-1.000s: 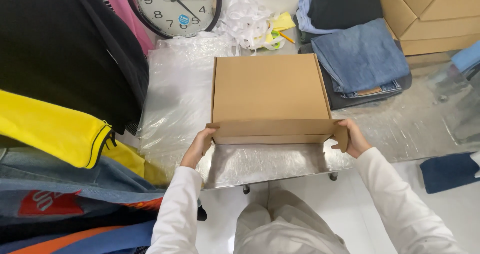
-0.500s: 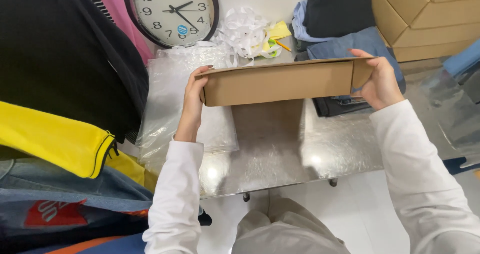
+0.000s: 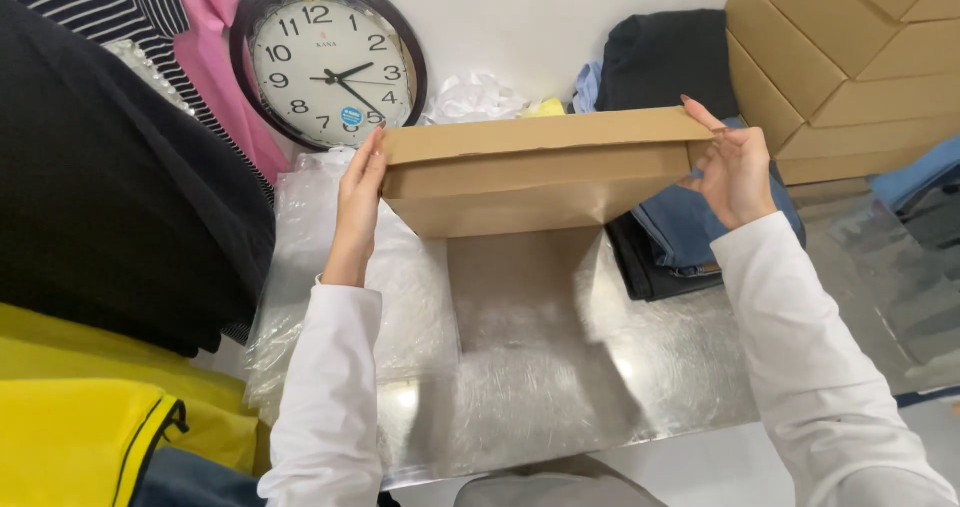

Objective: The person places a folded pair of jeans wrapped in plastic into a cardboard box, closes the box, and ties it with a white ribbon. The person then adjusts the ribbon and ties a neat bow on top of the box.

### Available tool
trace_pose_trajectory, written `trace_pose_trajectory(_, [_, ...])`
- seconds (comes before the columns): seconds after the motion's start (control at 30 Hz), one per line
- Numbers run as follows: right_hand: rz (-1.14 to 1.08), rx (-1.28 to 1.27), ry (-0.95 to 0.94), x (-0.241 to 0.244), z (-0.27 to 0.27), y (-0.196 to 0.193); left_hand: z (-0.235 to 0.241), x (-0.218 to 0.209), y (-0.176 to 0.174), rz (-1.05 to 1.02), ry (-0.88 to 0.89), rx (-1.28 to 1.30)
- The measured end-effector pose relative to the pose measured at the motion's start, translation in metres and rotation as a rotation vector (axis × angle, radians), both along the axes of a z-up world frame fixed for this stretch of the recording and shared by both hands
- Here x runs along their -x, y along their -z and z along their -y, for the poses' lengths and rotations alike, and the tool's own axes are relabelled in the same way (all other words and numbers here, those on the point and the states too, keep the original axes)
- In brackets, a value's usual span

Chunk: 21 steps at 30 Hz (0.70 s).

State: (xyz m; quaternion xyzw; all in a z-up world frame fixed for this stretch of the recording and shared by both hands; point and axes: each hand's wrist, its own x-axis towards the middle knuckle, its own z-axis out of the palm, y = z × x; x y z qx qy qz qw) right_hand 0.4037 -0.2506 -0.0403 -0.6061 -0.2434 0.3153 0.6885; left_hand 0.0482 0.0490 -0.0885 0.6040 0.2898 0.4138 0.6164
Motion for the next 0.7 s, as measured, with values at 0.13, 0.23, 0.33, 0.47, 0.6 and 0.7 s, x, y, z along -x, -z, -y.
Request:
trace_pose_trajectory(0.13, [0.135, 0.049, -0.027, -0.032, -0.025, 0.033, -0.022, -0.015, 0.022, 0.028, 0.022, 0.0])
trace_pose_trajectory(0.23, [0.257, 0.071, 0.07, -0.04, -0.034, 0.056, -0.031, -0.02, 0.052, 0.116, 0.034, -0.09])
trace_pose_trajectory(0.33, [0.219, 0.062, 0.049, -0.046, -0.027, 0.066, -0.019, -0.013, 0.048, 0.07, 0.024, -0.171])
trace_pose_trajectory(0.47, [0.051, 0.241, -0.108, -0.022, -0.002, 0.035, -0.002, 0.023, 0.047, -0.087, 0.179, 0.038])
trace_pose_trajectory(0.6, [-0.151, 0.407, -0.153, -0.016, 0.039, 0.048, 0.02, 0.041, 0.056, -0.245, 0.133, 0.584])
trace_pose_trajectory(0.7, [-0.294, 0.553, -0.142, -0.003, 0.07, 0.078, 0.053, 0.061, 0.059, -0.437, 0.216, 0.745])
